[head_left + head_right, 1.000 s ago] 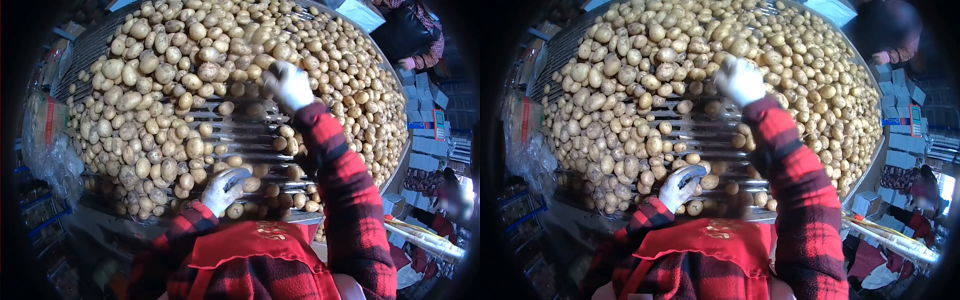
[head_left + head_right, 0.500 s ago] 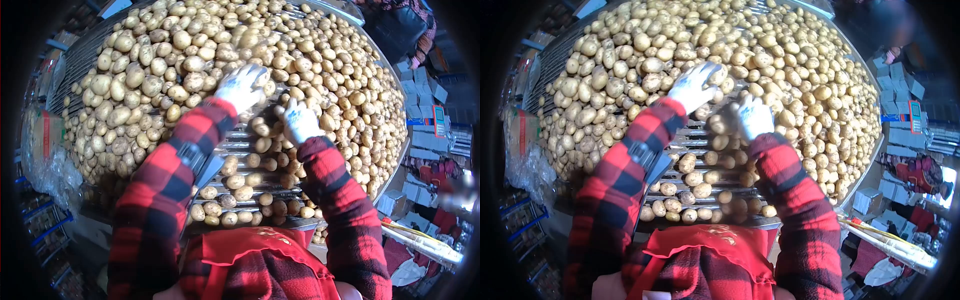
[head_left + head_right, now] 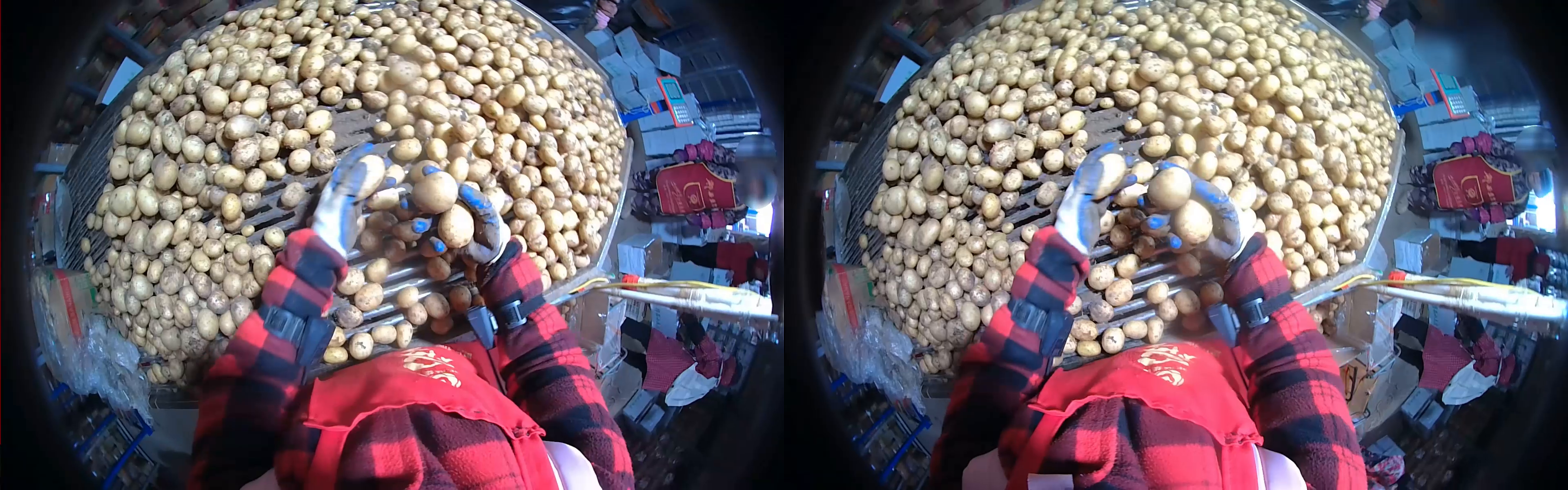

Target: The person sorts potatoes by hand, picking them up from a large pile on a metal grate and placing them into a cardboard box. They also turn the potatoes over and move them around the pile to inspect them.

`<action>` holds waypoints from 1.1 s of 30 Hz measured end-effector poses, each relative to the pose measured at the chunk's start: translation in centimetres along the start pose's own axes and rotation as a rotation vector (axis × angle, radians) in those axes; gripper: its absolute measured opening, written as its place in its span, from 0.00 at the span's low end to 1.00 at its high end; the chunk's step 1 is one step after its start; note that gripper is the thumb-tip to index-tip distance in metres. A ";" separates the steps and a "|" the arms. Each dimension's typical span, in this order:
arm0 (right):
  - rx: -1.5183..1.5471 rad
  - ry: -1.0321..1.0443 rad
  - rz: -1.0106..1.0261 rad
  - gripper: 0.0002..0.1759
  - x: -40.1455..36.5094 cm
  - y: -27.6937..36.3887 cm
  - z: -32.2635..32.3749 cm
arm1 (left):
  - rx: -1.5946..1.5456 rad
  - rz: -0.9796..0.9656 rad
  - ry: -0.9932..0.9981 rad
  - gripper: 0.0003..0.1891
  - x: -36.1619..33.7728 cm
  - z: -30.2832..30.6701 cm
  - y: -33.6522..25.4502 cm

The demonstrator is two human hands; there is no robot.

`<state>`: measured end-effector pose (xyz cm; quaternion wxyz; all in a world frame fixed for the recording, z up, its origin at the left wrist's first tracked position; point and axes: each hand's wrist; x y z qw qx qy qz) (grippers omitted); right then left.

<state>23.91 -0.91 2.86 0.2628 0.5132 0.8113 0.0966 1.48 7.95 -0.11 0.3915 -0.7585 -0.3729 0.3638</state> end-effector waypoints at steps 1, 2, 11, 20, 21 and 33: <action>0.068 0.098 0.046 0.36 -0.7 -1.0 -0.2 | -0.101 -0.033 0.072 0.32 -0.6 0.8 1.2; 0.390 0.249 0.009 0.37 -0.7 -2.2 0.7 | -0.126 -0.035 0.104 0.32 -1.8 0.2 1.2; 0.579 0.182 0.077 0.34 -9.7 -6.4 2.4 | -0.480 0.260 0.207 0.28 -8.0 -7.6 1.6; 0.604 -0.239 0.607 0.31 -31.6 -10.2 4.7 | 0.150 0.468 0.845 0.39 -13.4 -24.6 10.7; 0.462 -0.564 0.598 0.28 -34.1 -11.6 9.3 | 0.385 0.335 0.886 0.39 -13.4 -25.5 11.4; 0.142 -1.835 0.832 0.36 -59.7 -23.6 29.1 | 0.766 0.254 0.835 0.19 -15.2 -12.7 11.4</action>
Point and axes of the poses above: each hand's wrist, its own x-axis towards the middle knuckle, its own z-axis out of the back of the hand, y = z × x, and after that the axes turned 7 degrees about x, right-handed
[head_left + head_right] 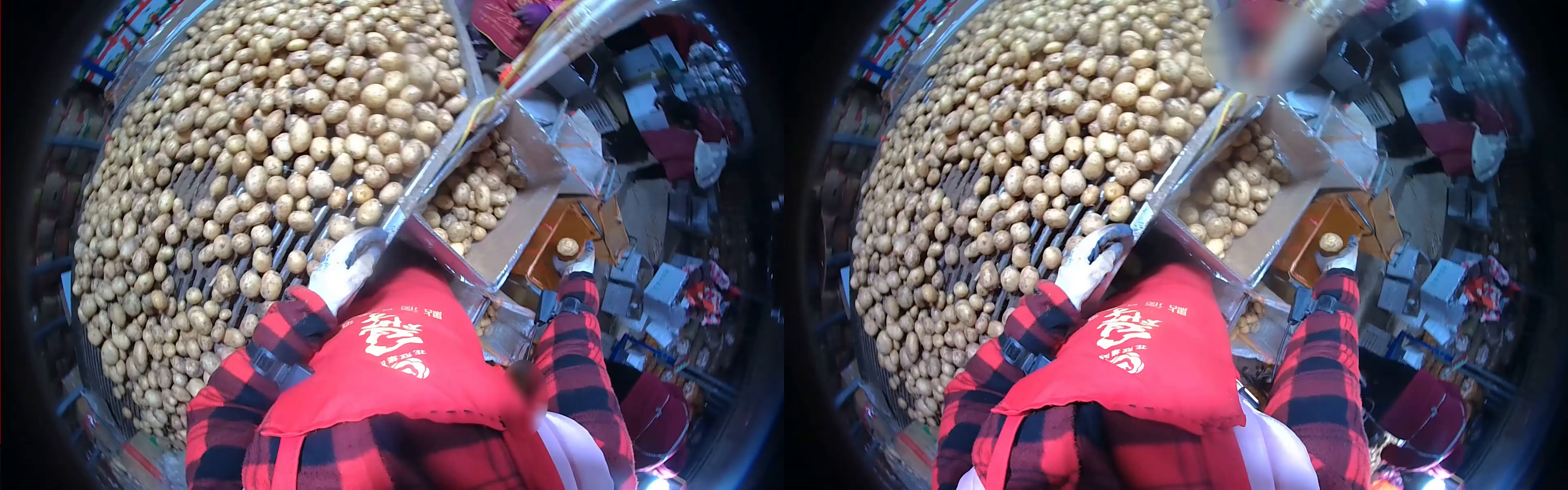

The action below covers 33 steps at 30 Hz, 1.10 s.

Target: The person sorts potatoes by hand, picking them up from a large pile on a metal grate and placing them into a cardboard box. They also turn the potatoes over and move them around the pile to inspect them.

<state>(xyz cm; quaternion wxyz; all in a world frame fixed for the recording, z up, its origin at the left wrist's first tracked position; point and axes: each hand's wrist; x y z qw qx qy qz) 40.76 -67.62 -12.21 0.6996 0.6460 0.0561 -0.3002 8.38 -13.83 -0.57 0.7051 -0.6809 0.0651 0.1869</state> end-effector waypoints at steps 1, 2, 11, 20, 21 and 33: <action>0.028 -0.047 0.022 0.35 -1.6 2.7 -3.0 | 0.175 -0.018 -0.029 0.19 -0.8 1.0 -0.9; 0.054 -0.093 0.046 0.35 -4.0 5.9 -6.6 | 0.231 -0.044 -0.070 0.19 -1.7 1.7 0.0; -0.609 0.983 1.457 0.31 -30.6 2.4 -37.6 | 0.310 0.025 -0.258 0.17 -8.6 3.5 2.7; -0.771 1.754 1.864 0.24 -47.9 -8.4 -51.2 | 0.273 0.024 -0.524 0.23 -12.6 3.6 5.8; -0.868 1.669 1.867 0.24 -47.4 -8.5 -52.6 | 0.171 0.016 -0.566 0.22 -13.2 3.1 6.1; -0.385 1.953 1.884 0.31 -61.5 -4.7 -62.1 | -0.290 0.000 -0.631 0.22 -15.5 3.2 7.6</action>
Point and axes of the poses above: each hand's wrist, its own x-axis towards the middle knuckle, its own z-axis out of the back of the hand, y = z × x, and after that the axes turned 7 degrees about x, right-handed
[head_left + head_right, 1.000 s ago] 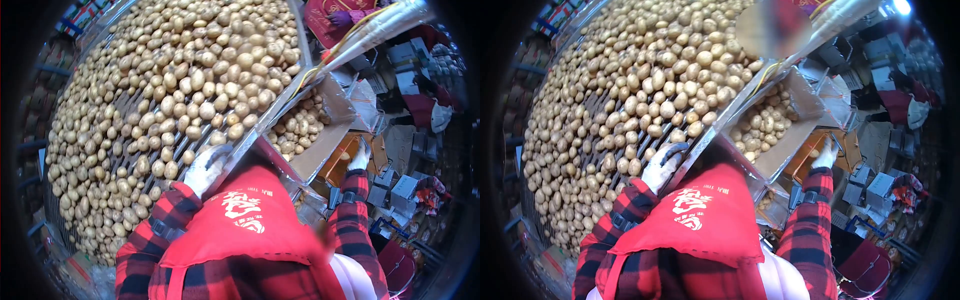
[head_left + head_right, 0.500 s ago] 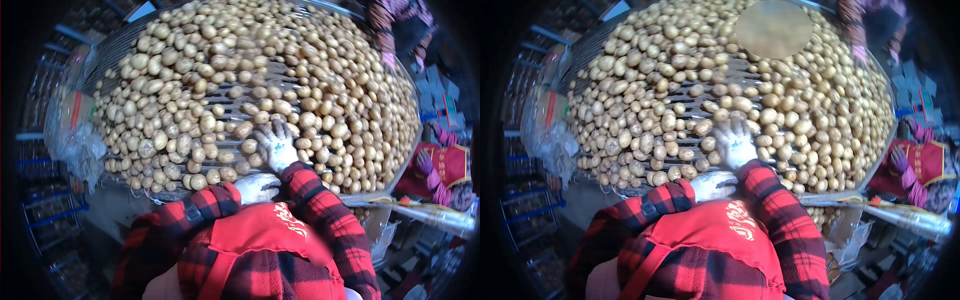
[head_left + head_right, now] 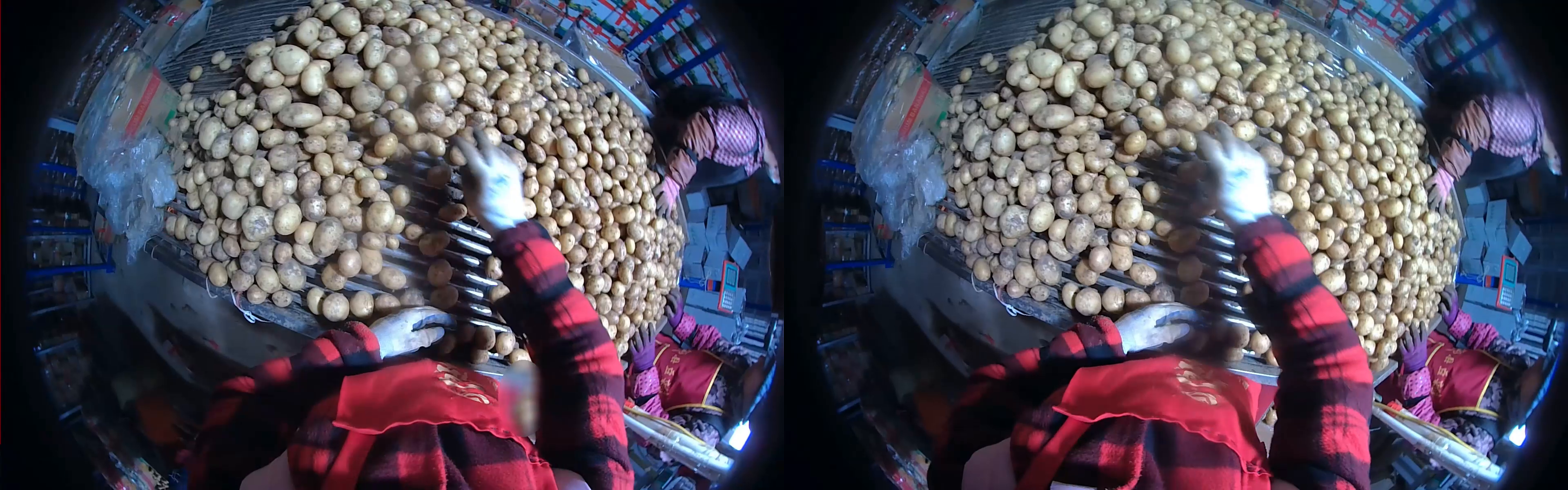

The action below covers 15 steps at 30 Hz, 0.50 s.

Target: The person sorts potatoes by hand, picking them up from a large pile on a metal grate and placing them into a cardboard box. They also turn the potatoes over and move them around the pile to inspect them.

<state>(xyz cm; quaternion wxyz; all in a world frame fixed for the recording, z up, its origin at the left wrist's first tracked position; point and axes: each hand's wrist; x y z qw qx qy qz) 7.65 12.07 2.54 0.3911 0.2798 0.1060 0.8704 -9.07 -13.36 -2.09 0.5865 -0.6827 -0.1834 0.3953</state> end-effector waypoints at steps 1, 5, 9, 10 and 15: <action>-0.039 0.022 0.037 0.32 2.8 0.8 -1.8 | -0.031 0.002 -0.003 0.23 0.3 0.2 -0.1; -0.258 0.387 -0.119 0.37 11.3 1.3 -6.0 | -0.698 0.049 -0.273 0.25 2.6 2.3 -0.4; 0.057 0.174 0.024 0.28 10.7 0.9 -6.0 | -1.226 0.073 -0.521 0.35 3.8 7.6 -5.1; 0.345 0.247 0.039 0.27 9.8 1.5 -5.1 | -1.394 0.127 -0.605 0.36 3.9 9.1 -5.9; 0.271 0.193 0.225 0.41 7.3 1.3 -3.2 | -1.750 -0.258 -0.270 0.24 4.8 11.1 -0.4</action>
Point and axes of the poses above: each hand's wrist, its own x-axis towards the middle knuckle, its own z-axis out of the back of the hand, y = z × x, and after that the axes turned 7 degrees about x, right-handed
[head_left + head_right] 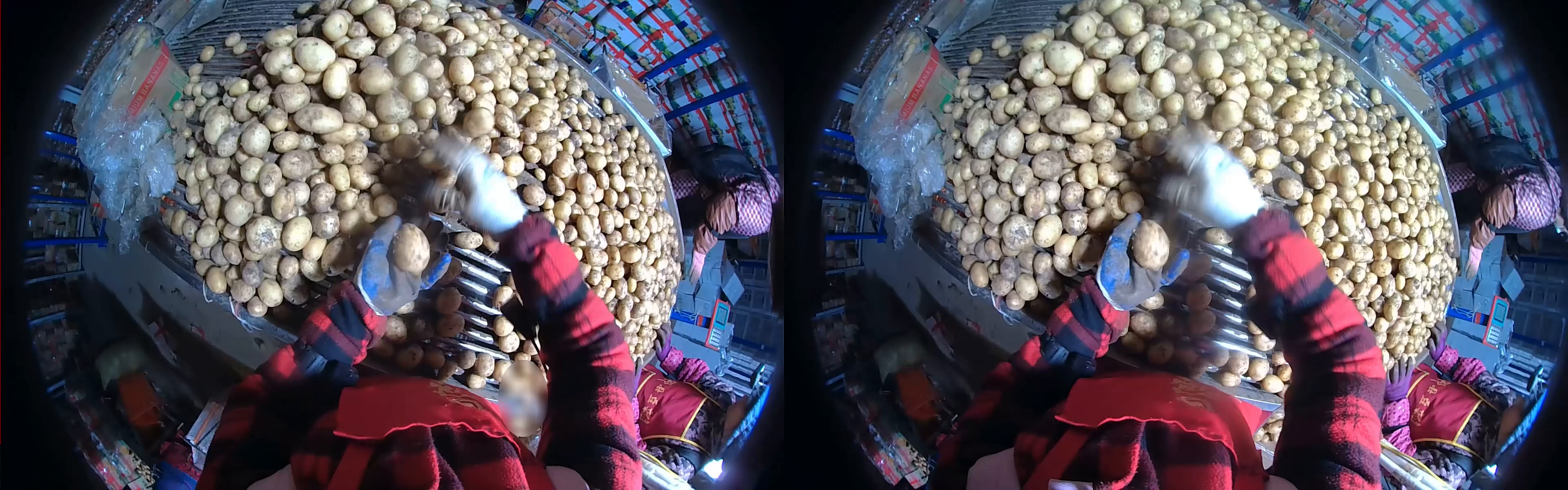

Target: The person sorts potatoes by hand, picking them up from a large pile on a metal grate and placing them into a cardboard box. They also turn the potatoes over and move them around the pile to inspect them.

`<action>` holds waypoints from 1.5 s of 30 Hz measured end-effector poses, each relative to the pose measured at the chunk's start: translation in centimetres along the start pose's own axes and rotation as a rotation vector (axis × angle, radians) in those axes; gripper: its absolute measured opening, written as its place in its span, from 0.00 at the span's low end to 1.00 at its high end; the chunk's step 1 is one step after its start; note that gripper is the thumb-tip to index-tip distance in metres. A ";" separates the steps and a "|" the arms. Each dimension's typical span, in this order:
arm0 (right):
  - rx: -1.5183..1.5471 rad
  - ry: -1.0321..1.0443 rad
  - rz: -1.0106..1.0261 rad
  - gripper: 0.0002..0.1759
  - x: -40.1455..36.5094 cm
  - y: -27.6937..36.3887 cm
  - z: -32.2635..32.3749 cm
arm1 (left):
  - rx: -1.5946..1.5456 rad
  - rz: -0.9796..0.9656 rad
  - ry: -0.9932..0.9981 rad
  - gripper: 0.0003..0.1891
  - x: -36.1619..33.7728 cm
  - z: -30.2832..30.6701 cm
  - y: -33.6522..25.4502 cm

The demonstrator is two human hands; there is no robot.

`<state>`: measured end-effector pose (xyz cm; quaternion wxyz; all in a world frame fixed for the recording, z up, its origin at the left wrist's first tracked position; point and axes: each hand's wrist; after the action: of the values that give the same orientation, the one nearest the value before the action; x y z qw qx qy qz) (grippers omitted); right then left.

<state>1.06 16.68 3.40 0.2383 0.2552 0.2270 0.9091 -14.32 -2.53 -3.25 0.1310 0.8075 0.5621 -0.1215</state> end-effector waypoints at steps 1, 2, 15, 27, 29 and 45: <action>-0.009 0.004 -0.354 0.41 2.4 0.4 1.9 | 0.042 -0.030 -0.073 0.22 -0.2 -2.0 0.6; -0.295 -0.174 -0.395 0.36 3.0 -4.5 -0.1 | 0.088 -0.068 -0.141 0.20 -0.2 -3.2 0.7; 0.676 0.405 -0.162 0.39 3.3 2.8 0.5 | -0.114 0.131 -0.023 0.28 -2.1 -4.1 -5.0; -0.328 0.085 -0.248 0.42 14.9 -0.1 -9.7 | 0.576 -0.291 -0.066 0.30 -8.0 -2.2 -7.1; -0.309 0.208 -0.378 0.44 13.5 1.6 -7.5 | 0.318 -0.298 0.037 0.33 -8.3 -4.3 -7.3; 2.186 -0.648 -0.552 0.49 -16.5 12.7 1.5 | 0.266 0.245 0.153 0.29 -2.1 -6.4 -0.6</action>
<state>10.39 -1.86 5.47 0.1281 0.4859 0.8636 0.0405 -15.23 -1.92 3.44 -0.0063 0.8870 0.4470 -0.1161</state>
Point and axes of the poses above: each hand's wrist, its own x-axis towards the middle knuckle, its own z-axis out of the back of the hand, y = z × x, and after that the axes turned 7 degrees about x, right-handed
